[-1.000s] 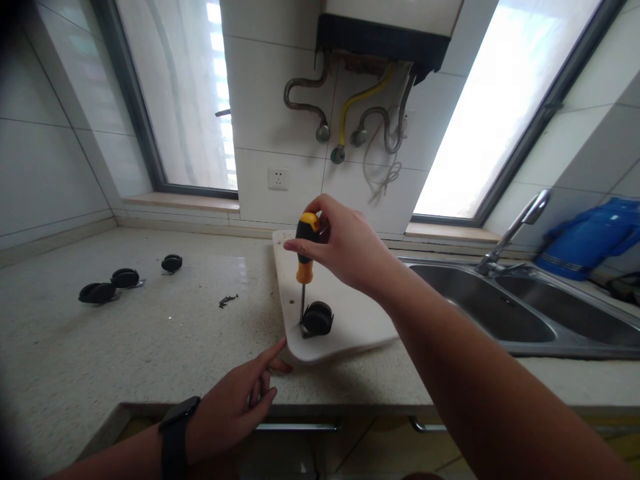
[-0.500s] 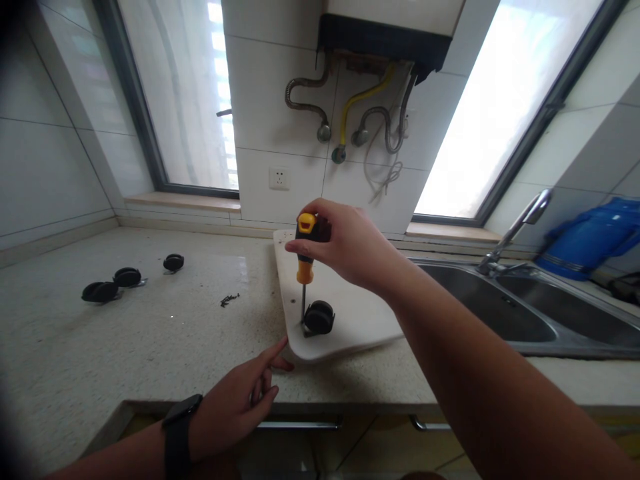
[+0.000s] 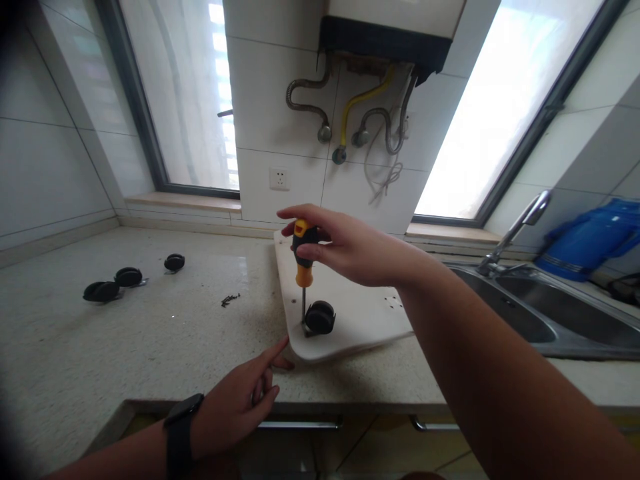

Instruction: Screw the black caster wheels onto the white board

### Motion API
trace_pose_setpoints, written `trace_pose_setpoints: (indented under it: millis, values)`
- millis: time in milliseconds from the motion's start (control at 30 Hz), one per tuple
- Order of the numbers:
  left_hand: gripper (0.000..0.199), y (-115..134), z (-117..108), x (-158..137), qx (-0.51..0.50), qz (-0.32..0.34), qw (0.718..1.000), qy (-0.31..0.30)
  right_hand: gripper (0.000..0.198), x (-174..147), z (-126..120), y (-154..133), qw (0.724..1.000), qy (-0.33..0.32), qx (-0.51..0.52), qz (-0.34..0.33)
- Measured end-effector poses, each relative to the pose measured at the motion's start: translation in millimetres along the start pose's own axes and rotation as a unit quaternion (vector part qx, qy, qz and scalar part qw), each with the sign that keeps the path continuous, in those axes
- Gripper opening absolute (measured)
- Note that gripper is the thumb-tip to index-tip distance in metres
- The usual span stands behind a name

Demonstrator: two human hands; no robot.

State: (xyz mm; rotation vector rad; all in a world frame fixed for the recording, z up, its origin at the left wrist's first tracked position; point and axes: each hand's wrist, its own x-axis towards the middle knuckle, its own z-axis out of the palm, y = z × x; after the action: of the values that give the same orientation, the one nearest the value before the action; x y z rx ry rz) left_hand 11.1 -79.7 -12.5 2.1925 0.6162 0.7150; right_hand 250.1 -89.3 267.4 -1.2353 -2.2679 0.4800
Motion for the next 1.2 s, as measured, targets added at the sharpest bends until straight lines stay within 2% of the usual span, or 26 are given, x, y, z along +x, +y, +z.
trace_pose_setpoints:
  millis: [67, 167, 233, 267, 333, 400, 500, 600, 767, 833, 933, 1100, 1200]
  values:
    - [0.083, 1, 0, 0, 0.005, -0.001, 1.0, 0.001, 0.052, 5, 6, -1, 0.996, 0.064, -0.049, 0.027]
    - [0.082, 4, -1, 0, 0.011, -0.006, 1.0, 0.001, 0.046, 11, 20, -1, 0.966, 0.195, -0.156, 0.064]
    - [0.082, 5, -1, 0, 0.013, -0.008, 1.0, 0.0, 0.047, 13, 28, 2, 0.951, 0.24, -0.187, 0.056]
    - [0.082, 5, -1, 1, 0.014, -0.008, 1.0, 0.0, 0.048, 12, 30, 4, 0.952, 0.243, -0.178, 0.049]
    - [0.082, 5, -1, 1, 0.013, -0.006, 1.0, 0.001, 0.052, 10, 28, 8, 0.971, 0.213, -0.106, 0.025]
    - [0.082, 4, -1, 0, 0.009, -0.001, 1.0, 0.0, 0.057, 6, 23, 11, 0.988, 0.153, 0.004, -0.005]
    - [0.083, 4, -1, 0, 0.004, -0.003, 1.0, -0.003, 0.057, 1, 16, 9, 0.993, 0.068, 0.092, -0.035]
    - [0.083, 5, -2, -1, 0.007, -0.01, 1.0, -0.007, 0.051, 1, 15, 3, 0.996, 0.077, 0.033, -0.027]
    - [0.081, 4, -1, 0, 0.006, -0.013, 1.0, -0.009, 0.04, 10, 21, -2, 0.975, 0.196, -0.106, 0.018]
    - [0.08, 2, -1, 0, 0.009, -0.015, 1.0, -0.009, 0.041, 10, 23, -1, 0.965, 0.221, -0.137, 0.037]
    - [0.08, 2, -1, 0, 0.011, -0.012, 1.0, -0.008, 0.046, 7, 21, 1, 0.972, 0.197, -0.126, 0.025]
    - [0.081, 3, -1, 0, 0.01, -0.008, 1.0, -0.005, 0.055, 0, 10, 4, 0.996, 0.091, 0.001, -0.013]
    - [0.082, 3, -1, 0, 0.011, -0.003, 1.0, -0.005, 0.052, 2, 9, 4, 0.995, 0.095, -0.011, -0.005]
